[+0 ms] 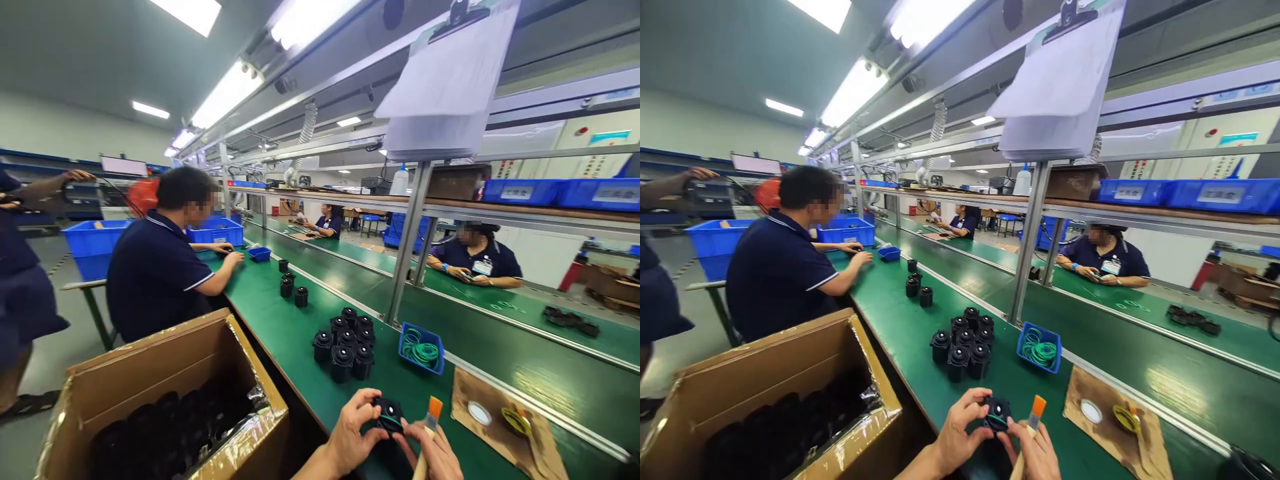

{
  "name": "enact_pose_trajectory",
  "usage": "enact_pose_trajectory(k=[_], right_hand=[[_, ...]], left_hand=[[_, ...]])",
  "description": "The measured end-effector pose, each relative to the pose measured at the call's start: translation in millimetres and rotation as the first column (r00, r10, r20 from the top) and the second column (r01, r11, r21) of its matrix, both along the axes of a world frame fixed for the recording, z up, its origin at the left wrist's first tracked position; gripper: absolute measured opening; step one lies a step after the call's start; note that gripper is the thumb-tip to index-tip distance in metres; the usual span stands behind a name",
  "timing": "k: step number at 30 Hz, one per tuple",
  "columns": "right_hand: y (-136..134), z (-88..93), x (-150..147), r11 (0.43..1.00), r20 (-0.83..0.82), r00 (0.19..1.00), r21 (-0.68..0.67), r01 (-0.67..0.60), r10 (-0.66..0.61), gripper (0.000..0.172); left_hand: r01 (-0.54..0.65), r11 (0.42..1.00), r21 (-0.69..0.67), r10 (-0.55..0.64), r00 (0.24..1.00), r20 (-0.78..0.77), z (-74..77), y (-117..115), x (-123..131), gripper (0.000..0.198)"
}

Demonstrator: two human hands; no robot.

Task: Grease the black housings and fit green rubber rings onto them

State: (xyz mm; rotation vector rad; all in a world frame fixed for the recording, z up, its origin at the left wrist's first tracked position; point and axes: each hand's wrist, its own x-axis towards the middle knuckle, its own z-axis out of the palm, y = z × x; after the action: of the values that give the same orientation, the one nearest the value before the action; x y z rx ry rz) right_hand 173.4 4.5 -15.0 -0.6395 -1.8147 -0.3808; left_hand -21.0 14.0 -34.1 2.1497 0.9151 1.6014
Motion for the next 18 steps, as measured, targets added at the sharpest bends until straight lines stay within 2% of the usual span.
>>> enact_pose_trajectory(k=[3, 8, 14, 18], right_hand=[[-7.5, 12.2, -0.7, 0.999, 0.066, 0.997, 0.008, -0.032, 0.031, 0.010], [-11.0, 14.3, -2.6, 1.000, 0.101, 0.995, -0.012, 0.006, -0.005, 0.018], [-12.3, 21.7, 0.4, 0.998, 0.149, 0.987, -0.025, -0.063, 0.066, 0.027], [-5.2, 14.9, 5.4, 0.994, 0.208, 0.972, 0.007, -0.111, 0.107, 0.027]], left_hand=[[0.037, 0.999, -0.011, -0.037, 0.999, 0.020, -1.3, 0.6, 1.0, 0.032], [0.074, 0.997, -0.005, -0.074, 0.996, 0.043, -1.8, 1.7, 2.2, 0.027], [-0.008, 1.000, 0.018, 0.008, 1.000, 0.006, -1.6, -1.3, 4.5, 0.032], [-0.066, 0.998, 0.009, 0.066, 0.997, -0.037, 1.3, -3.9, 5.3, 0.032]])
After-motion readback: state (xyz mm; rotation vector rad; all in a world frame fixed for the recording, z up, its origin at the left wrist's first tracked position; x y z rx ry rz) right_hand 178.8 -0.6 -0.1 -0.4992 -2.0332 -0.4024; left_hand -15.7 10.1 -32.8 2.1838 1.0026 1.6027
